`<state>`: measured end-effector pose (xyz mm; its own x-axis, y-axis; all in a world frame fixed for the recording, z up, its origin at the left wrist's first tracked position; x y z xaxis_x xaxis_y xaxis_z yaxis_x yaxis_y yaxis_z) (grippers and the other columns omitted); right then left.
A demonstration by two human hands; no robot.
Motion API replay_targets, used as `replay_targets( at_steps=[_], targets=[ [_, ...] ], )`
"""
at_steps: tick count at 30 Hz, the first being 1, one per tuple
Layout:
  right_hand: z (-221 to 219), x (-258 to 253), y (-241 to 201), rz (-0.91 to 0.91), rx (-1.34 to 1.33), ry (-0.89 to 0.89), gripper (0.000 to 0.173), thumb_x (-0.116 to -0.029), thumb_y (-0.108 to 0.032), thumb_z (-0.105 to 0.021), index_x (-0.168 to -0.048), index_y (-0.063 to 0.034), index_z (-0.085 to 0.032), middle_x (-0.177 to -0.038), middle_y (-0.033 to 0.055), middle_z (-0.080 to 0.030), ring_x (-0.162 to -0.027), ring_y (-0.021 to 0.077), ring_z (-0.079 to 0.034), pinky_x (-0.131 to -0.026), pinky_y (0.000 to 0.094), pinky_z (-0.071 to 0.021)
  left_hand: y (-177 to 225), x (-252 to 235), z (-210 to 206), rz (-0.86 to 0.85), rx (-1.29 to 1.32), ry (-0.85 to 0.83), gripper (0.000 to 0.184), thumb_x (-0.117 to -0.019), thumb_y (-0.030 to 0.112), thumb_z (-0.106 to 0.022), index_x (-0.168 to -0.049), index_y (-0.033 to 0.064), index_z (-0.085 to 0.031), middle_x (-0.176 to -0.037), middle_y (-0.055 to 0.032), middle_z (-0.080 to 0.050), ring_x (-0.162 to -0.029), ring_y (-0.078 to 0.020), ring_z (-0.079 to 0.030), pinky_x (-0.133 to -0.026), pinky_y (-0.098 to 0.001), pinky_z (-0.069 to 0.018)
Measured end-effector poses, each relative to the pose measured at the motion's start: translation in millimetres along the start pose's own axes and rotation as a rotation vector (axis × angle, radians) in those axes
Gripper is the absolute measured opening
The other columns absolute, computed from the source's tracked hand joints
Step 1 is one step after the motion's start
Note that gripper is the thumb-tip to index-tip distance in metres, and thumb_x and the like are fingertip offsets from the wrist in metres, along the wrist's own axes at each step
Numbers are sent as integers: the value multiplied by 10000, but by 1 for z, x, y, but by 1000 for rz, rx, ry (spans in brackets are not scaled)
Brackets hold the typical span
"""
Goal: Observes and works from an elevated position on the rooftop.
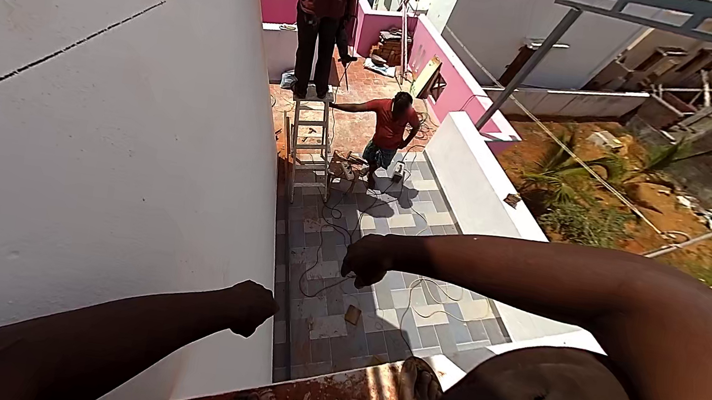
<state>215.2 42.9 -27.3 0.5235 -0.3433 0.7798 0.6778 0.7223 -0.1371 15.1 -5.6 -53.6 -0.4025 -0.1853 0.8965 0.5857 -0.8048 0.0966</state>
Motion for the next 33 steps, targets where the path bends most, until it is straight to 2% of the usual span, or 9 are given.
replay_targets(
  at_steps=[2, 6, 10, 25, 33],
  targets=[
    [1, 0, 0, -6, -16, 12, 391, -968, -268, -682, -1338, -145, -669, -1129, 170, -713, -1046, 378, -679, -847, 620, -521, 0, 0, 0, -1, -2, 5, 451, -958, 111, -686, -1372, -18, -561, -1270, -274, -651, -1198, -460, -642, -928, -651, -534],
    [1, 1, 0, -24, -31, -19, 410, -969, -267, -673, -1363, -154, -653, -1143, 169, -710, -1052, 380, -677, -843, 625, -519, 0, 0, 1, -10, -6, 12, 445, -956, 105, -687, -1365, -17, -564, -1268, -273, -651, -1197, -459, -641, -927, -648, -534],
    [-1, -1, 2, -11, -35, -4, 376, -969, -269, -675, -1323, -141, -673, -1121, 165, -714, -1028, 381, -681, -825, 624, -520, 1, 3, 1, -11, -7, 3, 442, -964, 108, -679, -1370, -22, -560, -1276, -276, -648, -1208, -463, -635, -930, -648, -532],
    [1, -2, 1, -19, -3, -25, 373, -985, -289, -653, -1329, -147, -667, -1108, 174, -713, -1026, 391, -680, -825, 631, -519, 1, 3, 3, -10, -10, 25, 426, -952, 91, -685, -1347, -21, -571, -1246, -269, -658, -1176, -460, -648, -907, -646, -538],
    [2, 2, 0, -26, -20, -33, 407, -990, -295, -647, -1372, -153, -642, -1126, 186, -709, -1040, 402, -675, -839, 635, -516, 3, 6, 3, -12, -11, 30, 411, -953, 86, -687, -1332, -26, -576, -1248, -270, -656, -1175, -458, -648, -902, -646, -538]
  ],
)
Point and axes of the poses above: each hand's wrist, its own x-axis away from the middle knuckle, its own z-axis out of the back of the hand, y = z × x, the point moved 5 cm from there along -x, towards the middle knuckle
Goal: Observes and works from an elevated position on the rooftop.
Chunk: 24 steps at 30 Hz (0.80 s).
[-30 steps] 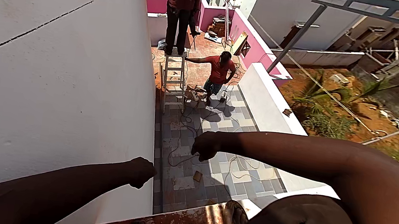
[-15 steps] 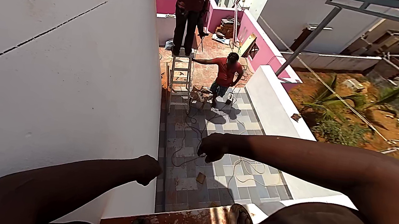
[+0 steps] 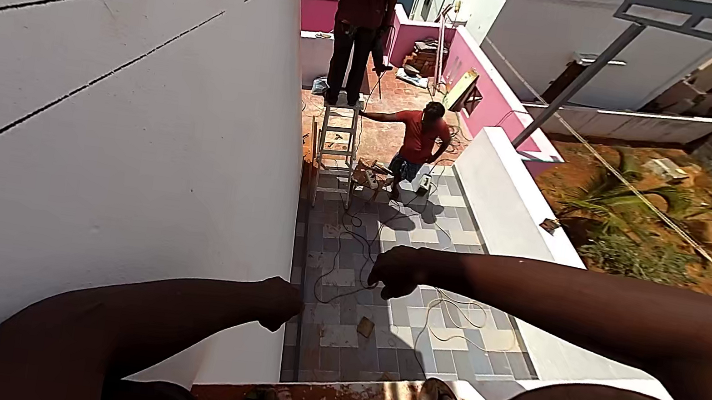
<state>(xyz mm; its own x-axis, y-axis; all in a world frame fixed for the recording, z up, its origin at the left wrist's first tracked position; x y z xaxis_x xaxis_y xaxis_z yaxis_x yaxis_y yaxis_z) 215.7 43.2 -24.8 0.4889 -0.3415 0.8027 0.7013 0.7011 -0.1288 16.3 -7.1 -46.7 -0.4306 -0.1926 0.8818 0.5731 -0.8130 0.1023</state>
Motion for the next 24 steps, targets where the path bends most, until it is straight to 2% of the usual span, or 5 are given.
replay_targets(
  at_steps=[24],
  targets=[
    [2, 2, -1, 18, -15, -9, 396, -996, -288, -639, -1367, -150, -645, -1139, 192, -704, -1062, 401, -668, -854, 634, -509, 1, 2, 1, 0, -1, -10, 421, -954, 78, -681, -1346, -27, -569, -1265, -273, -652, -1194, -458, -642, -917, -645, -534]
  ],
)
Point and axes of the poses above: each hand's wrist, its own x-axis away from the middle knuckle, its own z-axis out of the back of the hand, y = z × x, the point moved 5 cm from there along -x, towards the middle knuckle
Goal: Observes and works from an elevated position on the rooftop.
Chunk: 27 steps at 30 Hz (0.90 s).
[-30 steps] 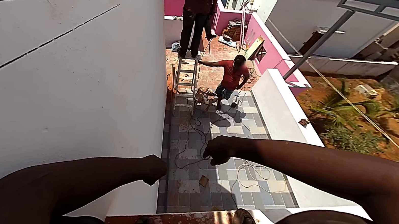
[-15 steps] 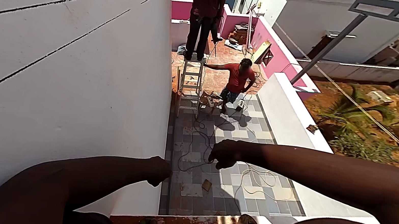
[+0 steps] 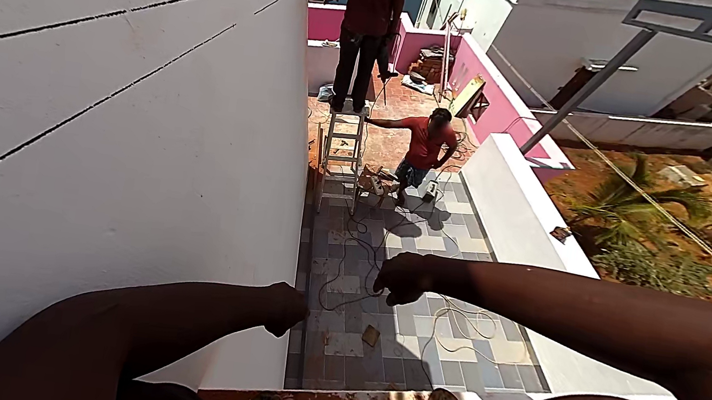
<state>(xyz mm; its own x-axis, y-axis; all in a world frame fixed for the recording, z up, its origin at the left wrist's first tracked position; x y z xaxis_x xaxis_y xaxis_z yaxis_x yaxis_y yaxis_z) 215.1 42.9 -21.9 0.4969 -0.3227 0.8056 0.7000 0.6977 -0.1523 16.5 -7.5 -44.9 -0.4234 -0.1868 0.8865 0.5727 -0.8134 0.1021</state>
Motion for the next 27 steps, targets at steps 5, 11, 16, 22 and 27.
replay_targets(
  at_steps=[5, 11, 16, 22, 27],
  targets=[
    [2, 2, -2, -10, -1, 6, 394, -1002, -284, -634, -1371, -145, -641, -1138, 204, -701, -1045, 420, -669, -840, 650, -505, 0, -2, -1, -3, 3, 10, 430, -946, 75, -691, -1345, -27, -567, -1254, -278, -652, -1179, -466, -644, -906, -652, -535],
    [2, 2, -2, -15, -6, -1, 392, -1006, -292, -629, -1371, -151, -640, -1128, 205, -702, -1037, 418, -671, -829, 650, -507, -1, -3, -1, -6, -1, 9, 428, -947, 80, -692, -1343, -28, -571, -1249, -279, -654, -1175, -464, -647, -904, -652, -536],
    [1, 1, -1, -3, 3, 6, 391, -1007, -289, -627, -1368, -141, -639, -1132, 203, -700, -1050, 415, -667, -838, 642, -506, 0, -2, -1, -7, -2, 4, 423, -947, 78, -688, -1338, -34, -569, -1250, -277, -655, -1179, -460, -647, -903, -647, -537],
    [2, 3, -2, -9, -1, 5, 390, -1004, -289, -631, -1369, -152, -642, -1122, 196, -705, -1038, 412, -672, -825, 643, -509, 0, -2, -1, -1, -1, 5, 422, -946, 76, -687, -1337, -33, -571, -1249, -273, -656, -1180, -459, -648, -902, -647, -540],
    [2, 2, -2, -16, -9, 8, 387, -1011, -297, -623, -1369, -151, -642, -1126, 198, -704, -1040, 415, -670, -824, 643, -508, 0, -1, -1, -8, -6, 0, 416, -953, 67, -677, -1341, -33, -568, -1259, -277, -651, -1189, -458, -643, -910, -647, -535]
  ],
)
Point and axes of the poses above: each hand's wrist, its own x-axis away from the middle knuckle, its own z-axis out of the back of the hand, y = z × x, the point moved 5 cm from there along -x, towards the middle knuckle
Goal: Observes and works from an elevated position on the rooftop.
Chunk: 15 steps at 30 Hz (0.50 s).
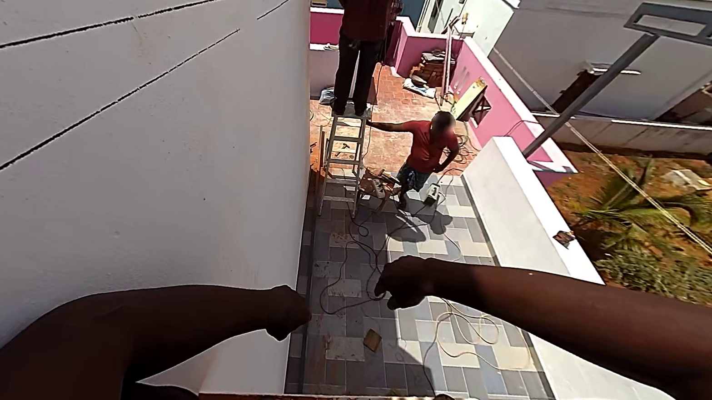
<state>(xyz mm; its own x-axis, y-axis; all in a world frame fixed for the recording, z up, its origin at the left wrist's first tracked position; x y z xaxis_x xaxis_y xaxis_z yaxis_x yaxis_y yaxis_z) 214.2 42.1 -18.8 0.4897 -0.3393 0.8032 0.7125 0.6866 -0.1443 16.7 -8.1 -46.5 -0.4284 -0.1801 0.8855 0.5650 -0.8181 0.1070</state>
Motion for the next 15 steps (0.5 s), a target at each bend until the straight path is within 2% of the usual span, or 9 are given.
replay_targets(
  at_steps=[15],
  targets=[
    [-2, -1, 1, -9, 14, -12, 391, -992, -314, -642, -1353, -163, -652, -1115, 199, -706, -1034, 420, -674, -823, 655, -512, -1, -2, -1, -1, -3, 5, 414, -951, 84, -683, -1338, -20, -577, -1249, -263, -661, -1184, -455, -645, -908, -645, -537]
  ],
)
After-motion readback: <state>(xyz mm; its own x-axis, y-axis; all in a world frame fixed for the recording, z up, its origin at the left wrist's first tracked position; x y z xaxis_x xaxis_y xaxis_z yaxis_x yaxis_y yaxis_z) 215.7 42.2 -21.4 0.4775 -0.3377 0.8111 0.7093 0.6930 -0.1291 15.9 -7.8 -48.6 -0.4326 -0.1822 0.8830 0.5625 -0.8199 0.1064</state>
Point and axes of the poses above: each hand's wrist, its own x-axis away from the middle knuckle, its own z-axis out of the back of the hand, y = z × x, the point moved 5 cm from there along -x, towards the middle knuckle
